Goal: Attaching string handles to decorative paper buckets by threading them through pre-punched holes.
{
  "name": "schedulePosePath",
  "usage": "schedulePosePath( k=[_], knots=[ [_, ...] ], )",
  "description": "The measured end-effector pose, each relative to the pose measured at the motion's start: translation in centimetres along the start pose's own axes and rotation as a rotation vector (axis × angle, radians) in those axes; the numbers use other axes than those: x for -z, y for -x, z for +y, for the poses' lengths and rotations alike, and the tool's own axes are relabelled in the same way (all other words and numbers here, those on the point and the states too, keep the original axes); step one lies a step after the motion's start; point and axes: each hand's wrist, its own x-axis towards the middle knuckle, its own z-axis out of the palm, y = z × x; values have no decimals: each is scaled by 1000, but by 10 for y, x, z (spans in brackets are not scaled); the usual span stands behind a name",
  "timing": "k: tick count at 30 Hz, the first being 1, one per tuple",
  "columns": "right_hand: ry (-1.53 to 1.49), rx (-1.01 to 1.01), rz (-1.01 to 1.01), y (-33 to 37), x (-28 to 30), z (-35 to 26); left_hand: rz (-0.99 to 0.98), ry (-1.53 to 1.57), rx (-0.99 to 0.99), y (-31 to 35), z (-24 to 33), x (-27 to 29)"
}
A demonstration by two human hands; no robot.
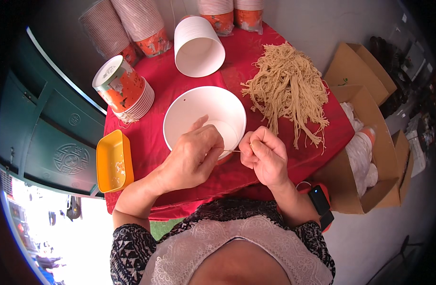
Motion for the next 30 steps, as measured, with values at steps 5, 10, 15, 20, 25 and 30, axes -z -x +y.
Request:
schedulePosePath(
  k=[5,10,15,20,25,30],
  knots=[
    [-41,-30,3,-4,-3,-3,26,2,-3,2,0,0],
    [487,109,-40,-7,-7,-8,44,-57,6,3,5,7],
    [1058,302,-98,-14,-21,-27,79,-166,-59,0,-4,39],
    [1196,355,-141,-21,-14,-35,156,-503,9,-7,-45,84],
    [975,355,-196,-29,20,-35,-195,-487,-2,-7,-53,80],
    [925,320,-223,-29,31,-39,-353,-292,-110,1,-40,85]
  ],
)
